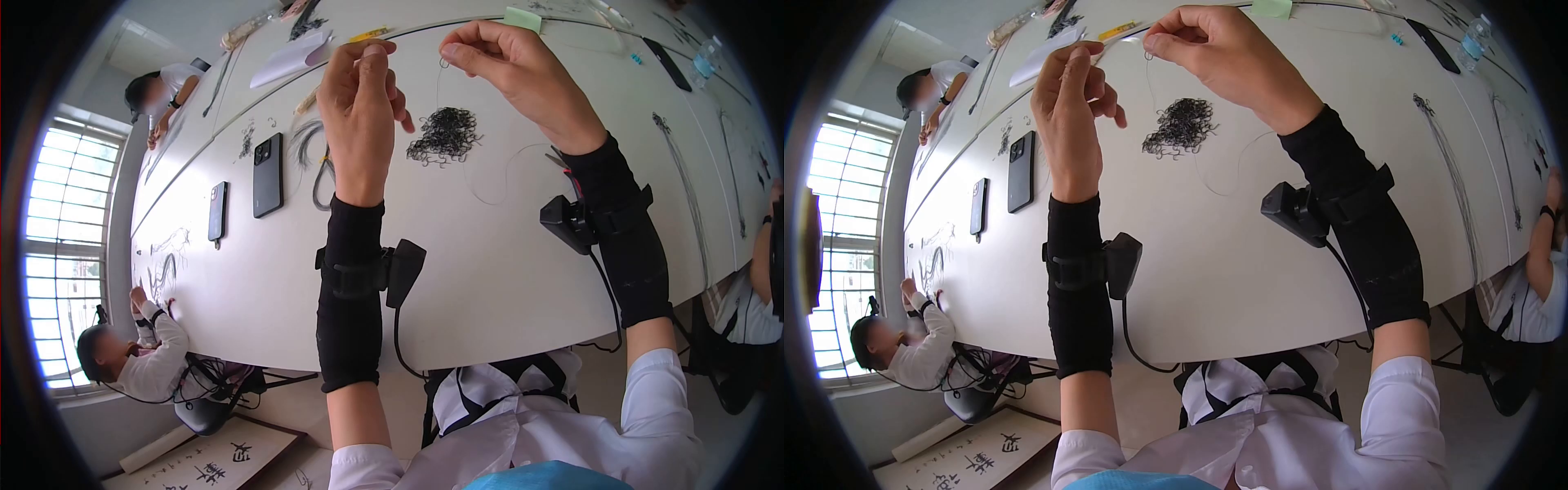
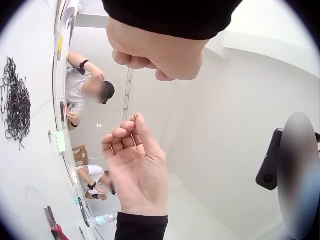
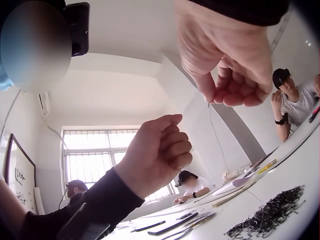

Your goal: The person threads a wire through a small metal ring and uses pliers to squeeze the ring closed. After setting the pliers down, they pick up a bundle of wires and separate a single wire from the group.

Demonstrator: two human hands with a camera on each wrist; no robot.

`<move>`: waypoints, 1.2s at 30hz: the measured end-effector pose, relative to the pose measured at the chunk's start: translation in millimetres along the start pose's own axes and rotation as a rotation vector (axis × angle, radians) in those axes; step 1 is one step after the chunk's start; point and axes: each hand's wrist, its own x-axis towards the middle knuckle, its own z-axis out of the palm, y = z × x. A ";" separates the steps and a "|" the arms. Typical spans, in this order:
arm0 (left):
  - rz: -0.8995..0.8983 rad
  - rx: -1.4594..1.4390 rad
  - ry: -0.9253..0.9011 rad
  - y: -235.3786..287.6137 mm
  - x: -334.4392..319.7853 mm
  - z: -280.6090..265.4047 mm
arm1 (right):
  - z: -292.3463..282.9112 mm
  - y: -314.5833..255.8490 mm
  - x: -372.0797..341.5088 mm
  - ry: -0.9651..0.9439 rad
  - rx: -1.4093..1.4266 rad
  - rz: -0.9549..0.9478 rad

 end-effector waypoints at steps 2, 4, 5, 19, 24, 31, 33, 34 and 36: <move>0.131 0.170 -0.126 -9.9 5.1 -0.7 | -0.4 -3.0 -0.9 -0.010 0.016 0.002; 0.135 0.246 -0.197 -10.4 5.6 0.6 | -1.0 -4.3 -1.1 -0.015 0.026 0.002; 0.104 0.249 -0.200 -8.6 3.8 1.6 | -1.1 -4.6 -1.2 -0.018 0.030 0.002; -0.154 0.030 -0.292 -3.6 3.4 -6.3 | 1.0 -7.0 -1.1 -0.033 0.053 -0.029; -0.112 -0.089 -0.238 1.7 5.0 -9.9 | 0.1 -20.7 -5.8 -0.231 0.099 0.235; -0.114 -0.298 -0.446 19.6 11.2 -18.4 | 21.0 -12.1 -6.9 -0.321 0.350 0.263; -0.107 -0.240 -0.451 30.3 14.4 -31.5 | 10.3 -12.2 -3.3 -0.212 0.482 0.174; -0.101 -0.179 -0.441 34.6 16.5 -41.1 | 0.3 -15.9 -1.1 -0.141 0.601 0.131; -0.080 -0.037 -0.369 45.7 16.4 -56.4 | -22.2 -4.8 6.8 -0.063 0.860 0.038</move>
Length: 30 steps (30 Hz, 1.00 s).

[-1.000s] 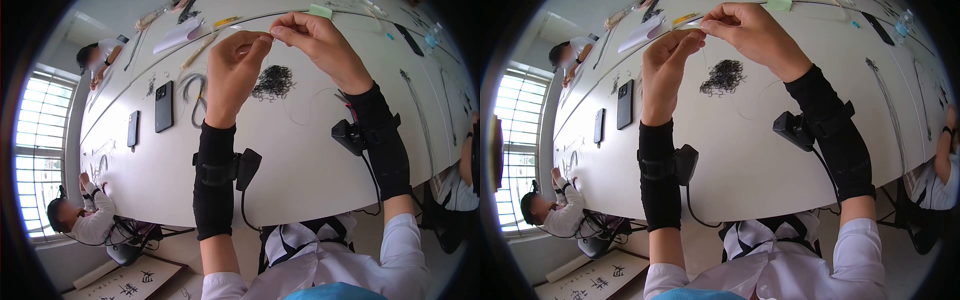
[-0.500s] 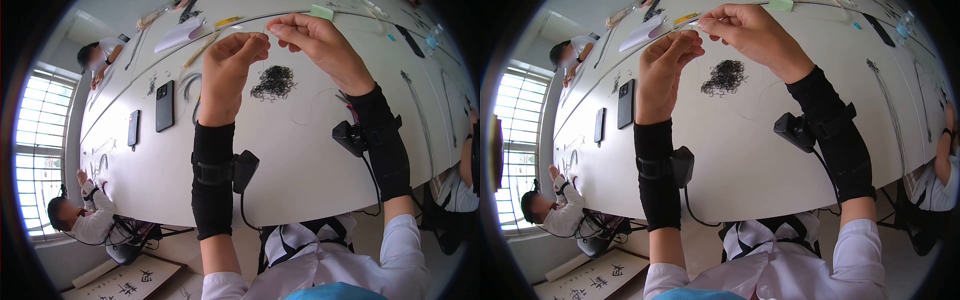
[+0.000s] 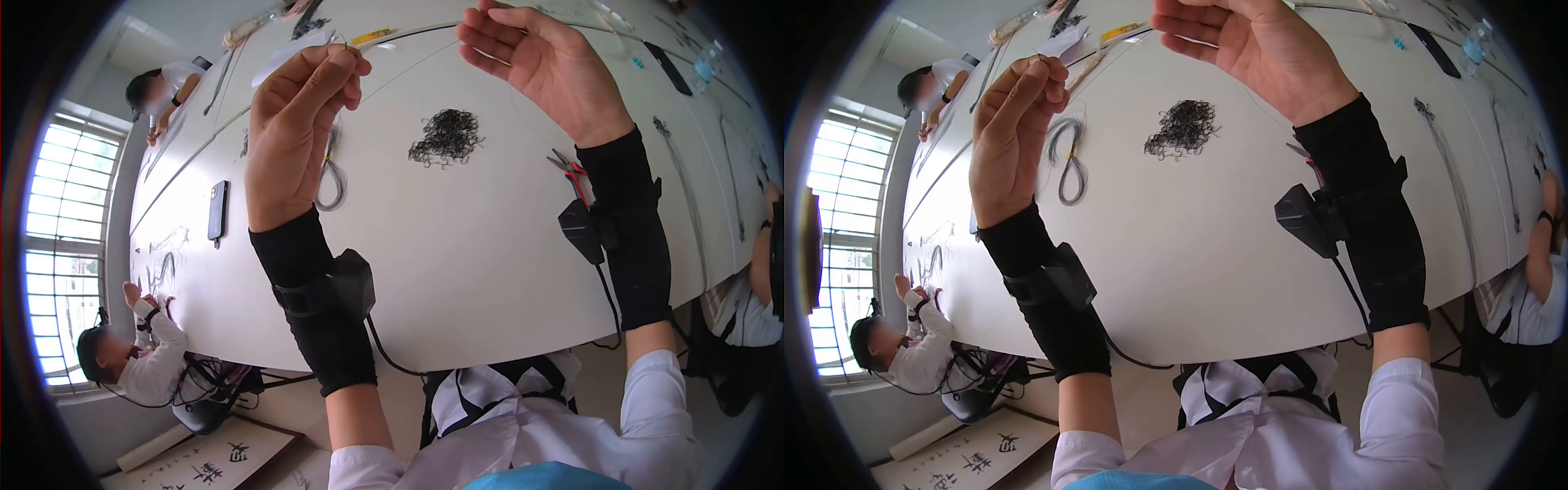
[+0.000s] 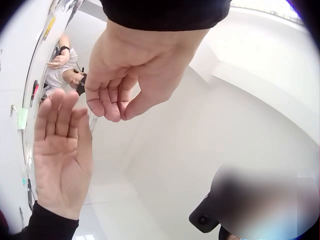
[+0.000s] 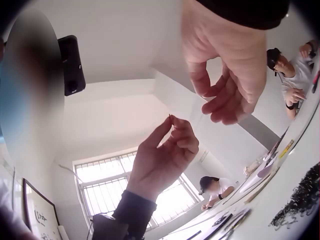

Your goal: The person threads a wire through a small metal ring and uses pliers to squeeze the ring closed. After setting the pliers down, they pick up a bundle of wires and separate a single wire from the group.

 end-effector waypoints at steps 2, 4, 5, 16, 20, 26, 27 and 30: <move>-0.048 0.270 0.062 9.7 -7.1 -19.7 | 8.9 -26.6 0.5 0.327 0.113 0.037; -0.116 0.467 0.122 16.3 -14.2 -39.2 | -2.2 -43.1 2.3 0.449 0.199 0.041; -0.149 0.525 0.149 18.4 -17.3 -48.2 | -4.4 -51.1 5.1 0.585 0.150 0.048; 0.182 0.625 -0.181 9.2 -5.8 12.3 | 40.0 -45.7 -14.0 -0.071 -0.216 0.321; 0.181 0.579 -0.226 -0.8 -0.4 35.3 | 53.9 -27.7 -21.4 -0.027 -0.639 0.225; 0.096 0.634 -0.106 4.6 -2.6 31.8 | 46.4 -47.8 -15.8 -0.020 -0.403 0.319; 0.097 0.632 -0.080 5.5 -2.9 29.8 | 41.4 -45.8 -15.3 -0.024 -0.567 0.287; 0.105 0.621 0.000 7.0 -4.2 26.7 | 24.2 -35.4 -14.3 -0.058 -0.917 0.224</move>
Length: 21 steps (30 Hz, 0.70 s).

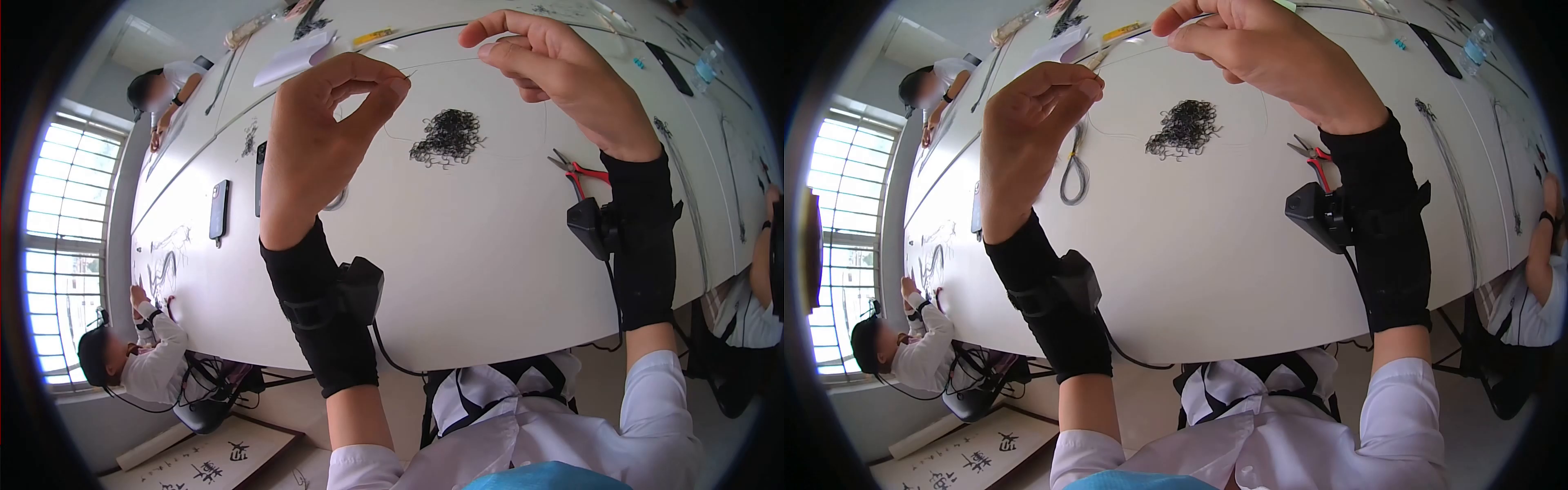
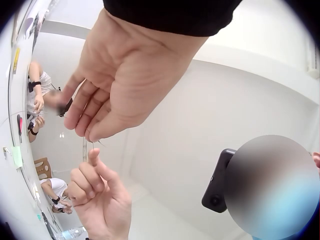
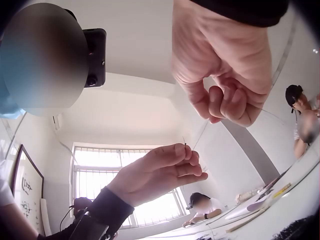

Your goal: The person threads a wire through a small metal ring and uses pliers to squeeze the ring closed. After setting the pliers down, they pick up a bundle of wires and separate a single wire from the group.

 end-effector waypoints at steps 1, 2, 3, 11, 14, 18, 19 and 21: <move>0.018 0.025 -0.003 0.6 0.1 0.1 | -1.6 3.6 0.9 -0.025 -0.025 -0.003; 0.036 0.049 -0.007 1.5 0.3 0.3 | -1.6 7.4 2.6 -0.050 -0.049 -0.006; 0.054 0.074 -0.010 2.3 0.0 0.6 | 3.3 16.2 6.0 0.026 -0.140 -0.087; 0.174 0.244 -0.017 12.6 -0.3 15.4 | 29.3 13.0 10.1 -0.169 0.237 -0.068; 0.251 0.243 -0.005 5.8 2.1 12.9 | 26.0 7.0 8.3 -0.130 0.208 -0.041; 0.295 0.240 0.000 2.6 2.6 13.2 | 27.1 2.9 6.6 -0.038 0.159 -0.023; 0.265 0.246 0.004 4.9 2.2 14.2 | 27.3 2.8 6.7 -0.027 0.150 -0.022; 0.204 0.259 0.013 11.2 1.2 16.2 | 27.0 2.7 8.1 -0.010 0.113 -0.025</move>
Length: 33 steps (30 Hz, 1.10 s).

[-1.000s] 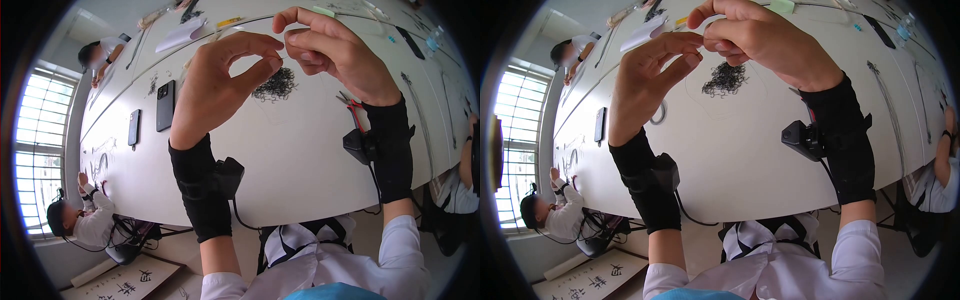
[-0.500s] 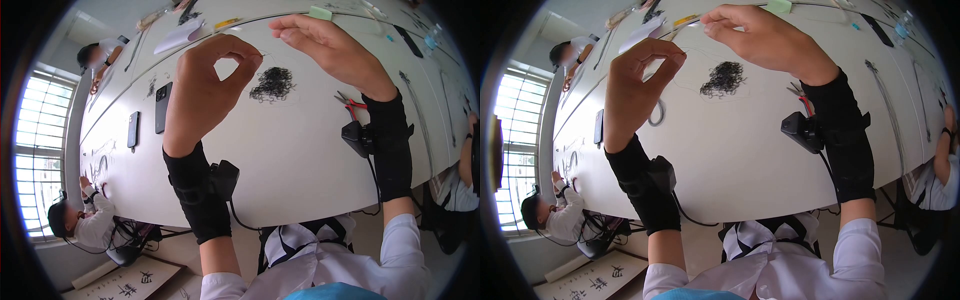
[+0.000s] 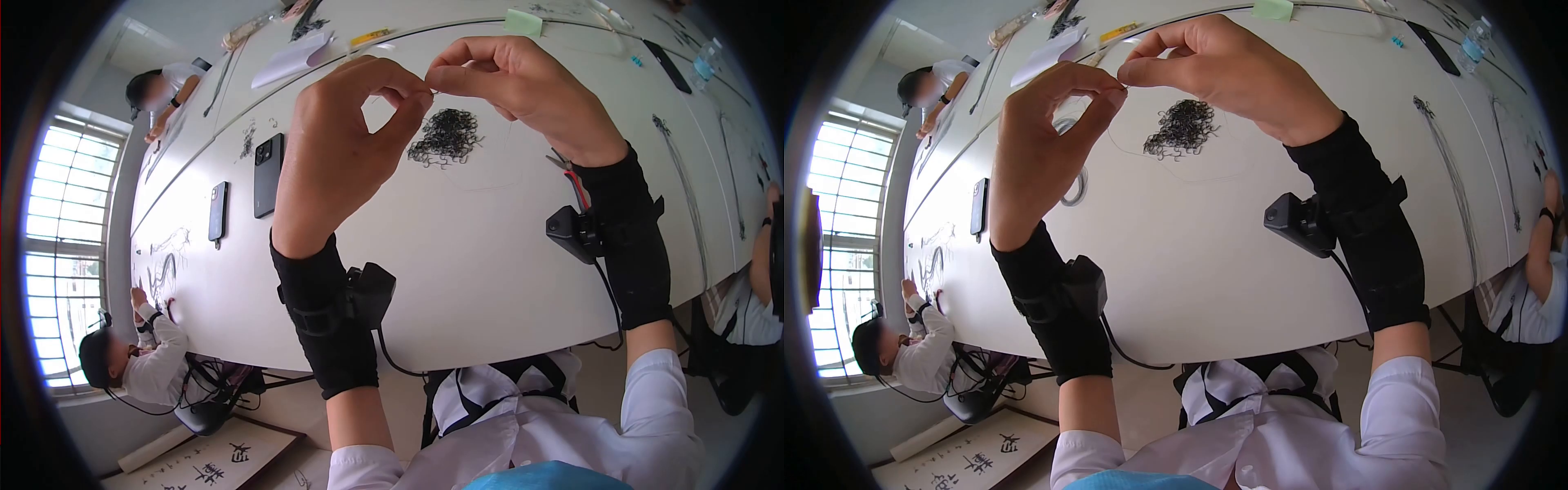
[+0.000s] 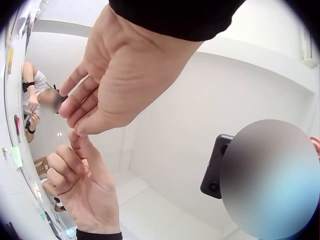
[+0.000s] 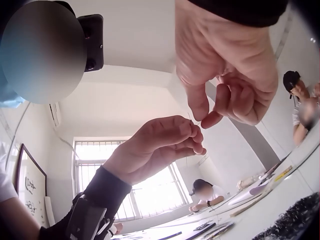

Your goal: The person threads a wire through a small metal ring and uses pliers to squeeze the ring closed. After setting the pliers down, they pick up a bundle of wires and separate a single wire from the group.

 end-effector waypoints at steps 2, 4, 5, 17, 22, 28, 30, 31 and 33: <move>0.014 -0.004 0.001 -2.8 -0.2 -0.2 | 0.1 0.3 1.5 0.016 -0.026 0.018; 0.048 0.001 0.006 -8.2 -0.7 -0.7 | -0.3 1.2 2.9 0.036 -0.040 0.056; 0.074 0.007 0.011 -12.0 -0.7 -1.1 | -2.0 2.1 3.5 0.011 -0.043 0.060; 0.017 0.049 -0.004 -2.1 -1.3 0.7 | 4.7 5.1 1.0 -0.022 0.066 0.003; 0.037 0.044 -0.006 -4.4 -1.3 2.5 | 5.3 2.1 0.6 0.001 0.048 0.001; 0.028 0.095 0.016 -11.6 -2.6 2.5 | -5.0 0.7 1.5 0.116 -0.071 0.070; -0.013 0.109 0.013 -12.1 -3.1 3.1 | -3.4 -4.1 1.3 0.105 -0.089 0.062; -0.019 0.111 0.005 -11.3 -3.0 3.6 | -3.4 -5.7 0.3 0.101 -0.097 0.060; -0.030 0.117 -0.009 -11.7 -3.3 4.2 | 2.1 5.1 4.2 0.122 -0.081 -0.033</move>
